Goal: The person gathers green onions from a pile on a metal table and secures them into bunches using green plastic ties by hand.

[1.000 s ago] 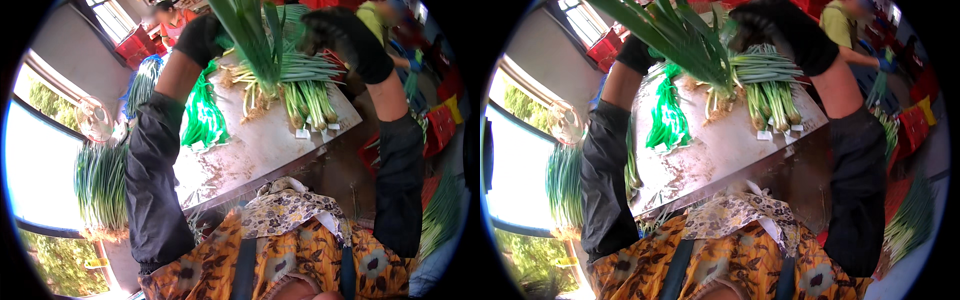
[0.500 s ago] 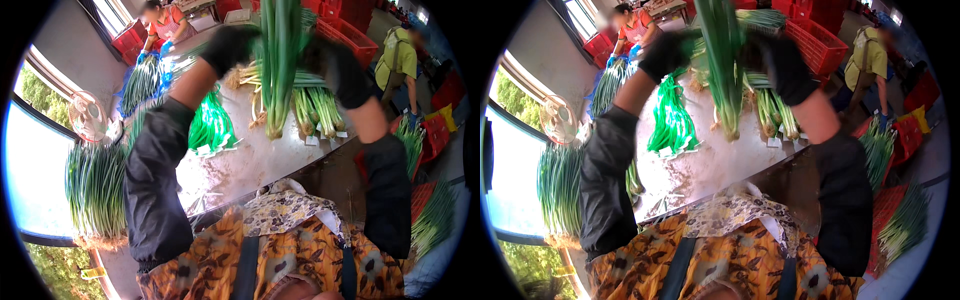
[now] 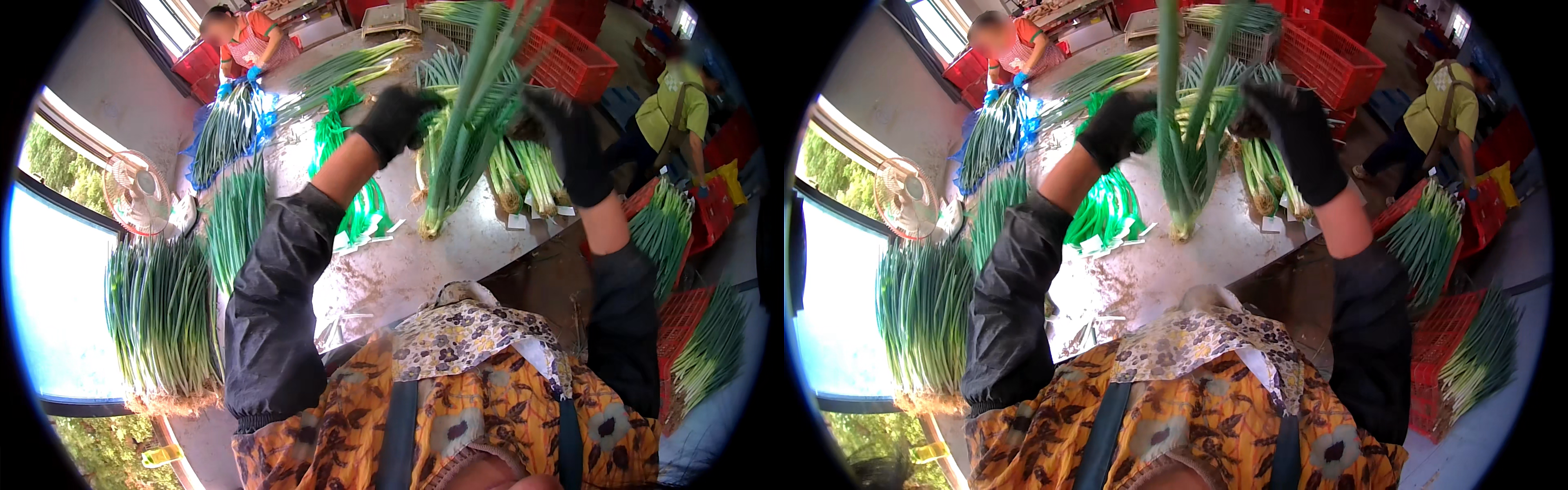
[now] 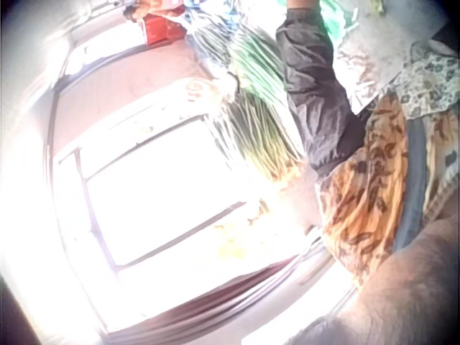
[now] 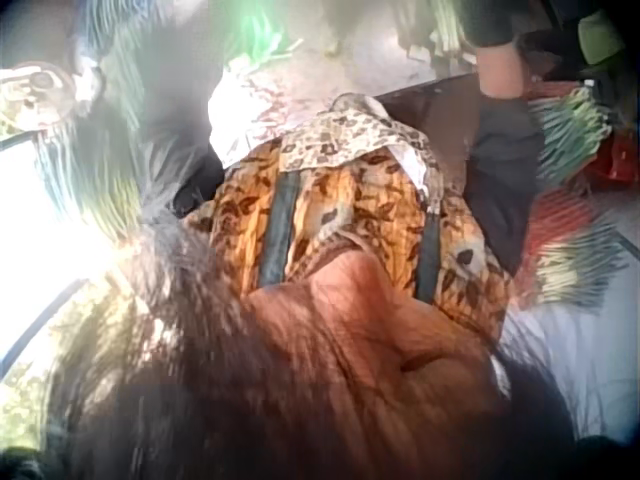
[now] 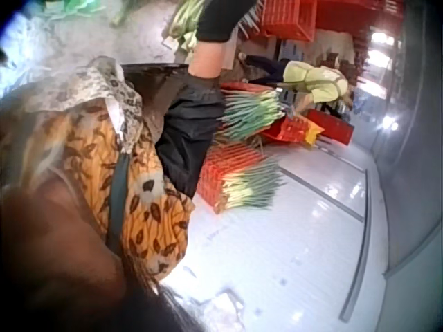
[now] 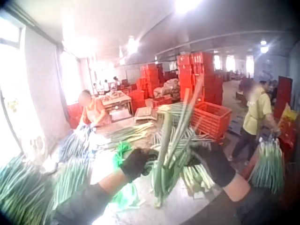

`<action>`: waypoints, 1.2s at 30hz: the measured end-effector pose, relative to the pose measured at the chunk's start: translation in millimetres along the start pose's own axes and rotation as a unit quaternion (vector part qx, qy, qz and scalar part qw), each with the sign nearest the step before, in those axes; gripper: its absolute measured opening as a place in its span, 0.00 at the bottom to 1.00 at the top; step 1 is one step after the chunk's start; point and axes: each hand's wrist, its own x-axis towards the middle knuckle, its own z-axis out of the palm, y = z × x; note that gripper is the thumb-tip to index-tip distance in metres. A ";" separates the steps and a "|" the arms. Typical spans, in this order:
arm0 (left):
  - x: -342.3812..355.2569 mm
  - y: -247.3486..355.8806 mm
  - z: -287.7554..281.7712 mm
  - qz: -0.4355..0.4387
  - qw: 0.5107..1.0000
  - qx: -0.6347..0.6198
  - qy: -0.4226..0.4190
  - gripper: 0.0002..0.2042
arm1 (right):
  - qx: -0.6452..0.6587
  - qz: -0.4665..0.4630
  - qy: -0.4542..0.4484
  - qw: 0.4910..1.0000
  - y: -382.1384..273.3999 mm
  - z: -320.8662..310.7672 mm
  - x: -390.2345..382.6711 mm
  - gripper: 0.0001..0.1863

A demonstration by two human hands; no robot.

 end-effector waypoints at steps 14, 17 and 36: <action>-27.5 88.5 -46.1 0.252 0.963 0.076 0.048 0.14 | -0.116 -0.054 0.046 0.991 101.1 128.2 -18.4 0.38; -43.6 87.4 -64.5 0.305 0.928 -0.193 0.096 0.24 | -0.018 -0.017 0.093 0.995 78.8 118.1 -0.6 0.26; -59.4 -81.9 137.2 0.074 0.985 -0.125 0.097 0.31 | -0.011 0.016 0.032 0.999 79.8 73.7 -10.6 0.36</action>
